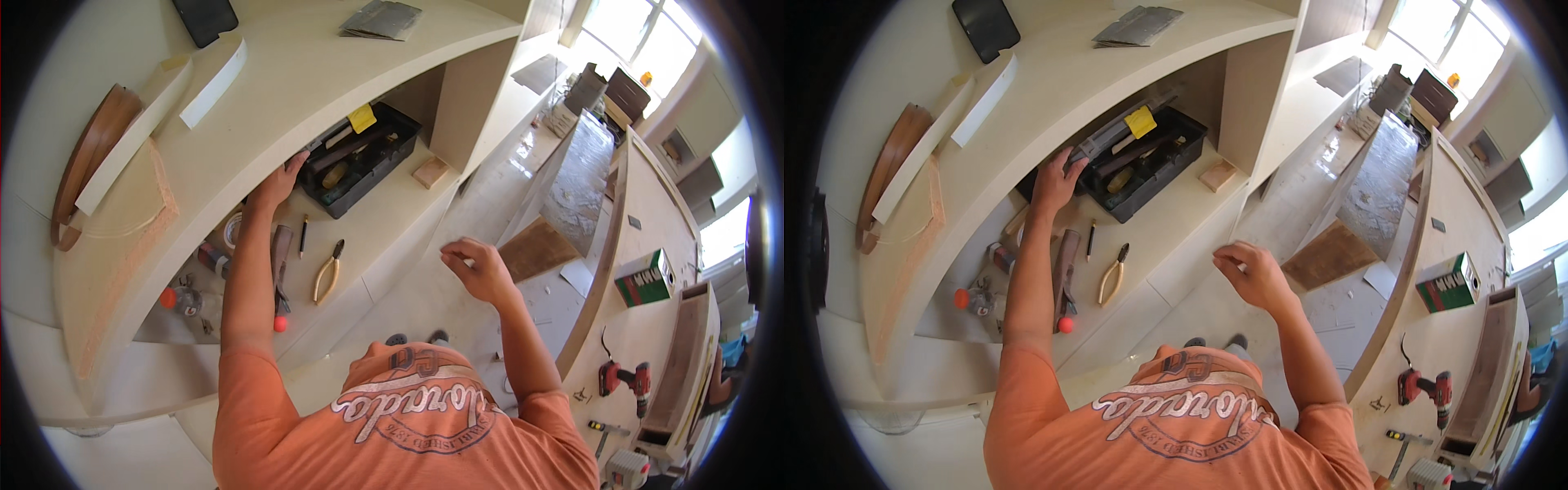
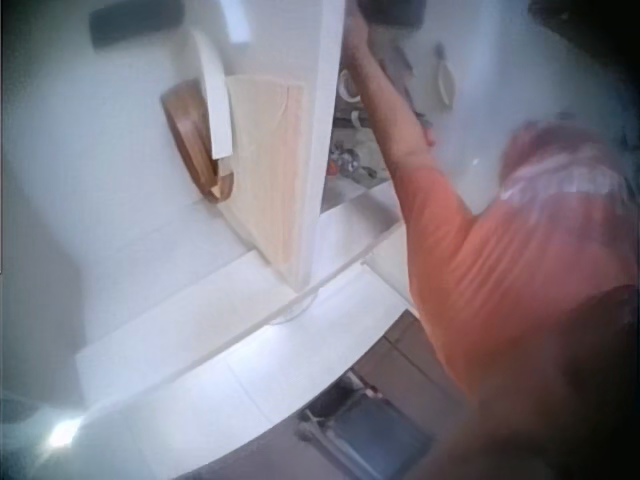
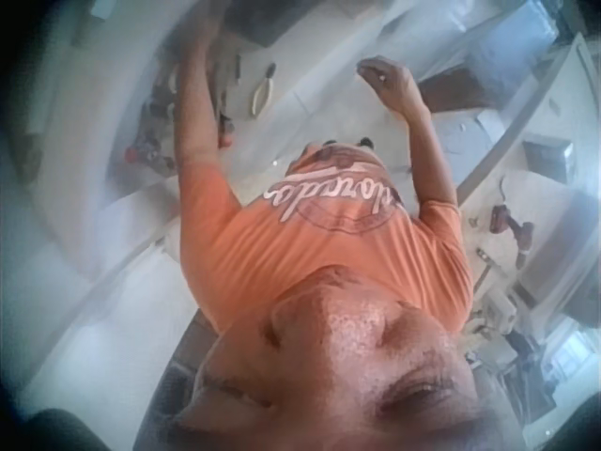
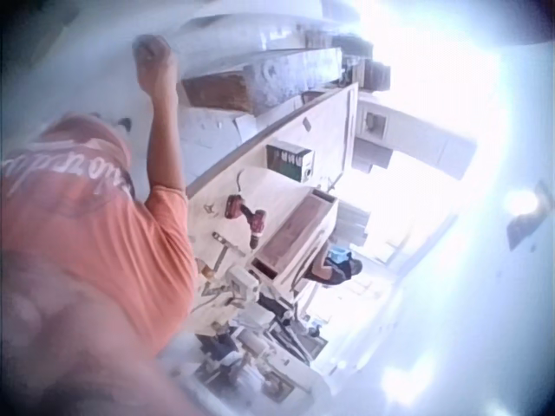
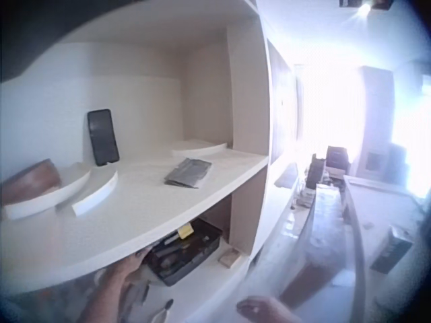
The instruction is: The person wipes a metal paint can with a yellow cloth, then retrieves a hammer and a small tool from a shelf. They use the hammer and tool to pry open the can's lid, remove the lid, and place it on the table.
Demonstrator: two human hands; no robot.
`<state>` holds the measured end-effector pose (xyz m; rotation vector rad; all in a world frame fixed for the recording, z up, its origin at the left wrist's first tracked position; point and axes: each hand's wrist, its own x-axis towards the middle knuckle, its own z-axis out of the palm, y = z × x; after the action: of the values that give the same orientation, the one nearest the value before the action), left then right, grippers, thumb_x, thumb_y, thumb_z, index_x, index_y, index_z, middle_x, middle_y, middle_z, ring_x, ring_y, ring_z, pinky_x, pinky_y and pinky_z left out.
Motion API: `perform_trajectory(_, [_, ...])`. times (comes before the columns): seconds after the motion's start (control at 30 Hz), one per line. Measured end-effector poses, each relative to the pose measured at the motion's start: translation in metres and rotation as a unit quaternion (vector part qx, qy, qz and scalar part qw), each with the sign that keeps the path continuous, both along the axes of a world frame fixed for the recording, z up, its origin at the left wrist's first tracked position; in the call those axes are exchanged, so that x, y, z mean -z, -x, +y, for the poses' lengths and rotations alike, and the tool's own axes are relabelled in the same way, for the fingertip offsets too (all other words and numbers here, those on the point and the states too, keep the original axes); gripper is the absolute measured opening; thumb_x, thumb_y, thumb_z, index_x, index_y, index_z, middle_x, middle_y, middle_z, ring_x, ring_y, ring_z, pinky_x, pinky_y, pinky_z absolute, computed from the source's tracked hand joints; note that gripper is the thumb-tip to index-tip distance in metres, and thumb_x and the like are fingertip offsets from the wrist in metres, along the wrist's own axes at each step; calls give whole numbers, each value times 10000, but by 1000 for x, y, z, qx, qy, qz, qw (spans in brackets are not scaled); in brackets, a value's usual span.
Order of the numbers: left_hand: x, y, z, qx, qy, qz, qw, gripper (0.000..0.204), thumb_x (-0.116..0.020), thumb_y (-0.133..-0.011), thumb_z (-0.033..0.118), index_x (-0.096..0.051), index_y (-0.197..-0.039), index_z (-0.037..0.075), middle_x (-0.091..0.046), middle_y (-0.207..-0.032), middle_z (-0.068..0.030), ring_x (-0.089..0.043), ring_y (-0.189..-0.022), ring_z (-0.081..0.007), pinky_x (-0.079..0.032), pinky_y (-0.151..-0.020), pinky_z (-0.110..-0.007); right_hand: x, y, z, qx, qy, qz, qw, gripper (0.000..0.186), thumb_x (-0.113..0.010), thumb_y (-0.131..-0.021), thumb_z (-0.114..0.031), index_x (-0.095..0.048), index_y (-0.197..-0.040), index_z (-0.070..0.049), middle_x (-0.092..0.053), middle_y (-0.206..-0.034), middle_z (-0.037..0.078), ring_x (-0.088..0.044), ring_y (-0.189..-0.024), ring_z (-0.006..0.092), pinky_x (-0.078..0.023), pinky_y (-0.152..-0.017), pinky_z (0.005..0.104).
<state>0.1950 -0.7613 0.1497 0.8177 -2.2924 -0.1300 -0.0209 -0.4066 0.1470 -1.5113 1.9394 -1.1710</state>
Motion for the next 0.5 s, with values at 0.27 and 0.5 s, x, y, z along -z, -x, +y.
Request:
perform_trajectory(0.27, [2,-8,-10,-142,-66,-62,986,564,-608,-935,440,-557,-1318,30,-545,-1353,-215,-497,-1259,-370,-371,-1068,-412,51,39,-227,-69,-23,-266,961,195,-634,-890,-137,-661,-1053,-33,-701,-887,140,-652,-765,228,-518,-705,321])
perform_trajectory(0.5, [-25,2,22,-191,-80,-94,974,476,-570,-948,434,-602,-1282,98,-595,-1310,-159,-539,-1208,-368,-405,-1034,-423,95,49,-397,112,-69,-698,703,230,-594,-893,-117,-635,-1106,-41,-679,-1070,123,-665,-904,241,-543,-743,344])
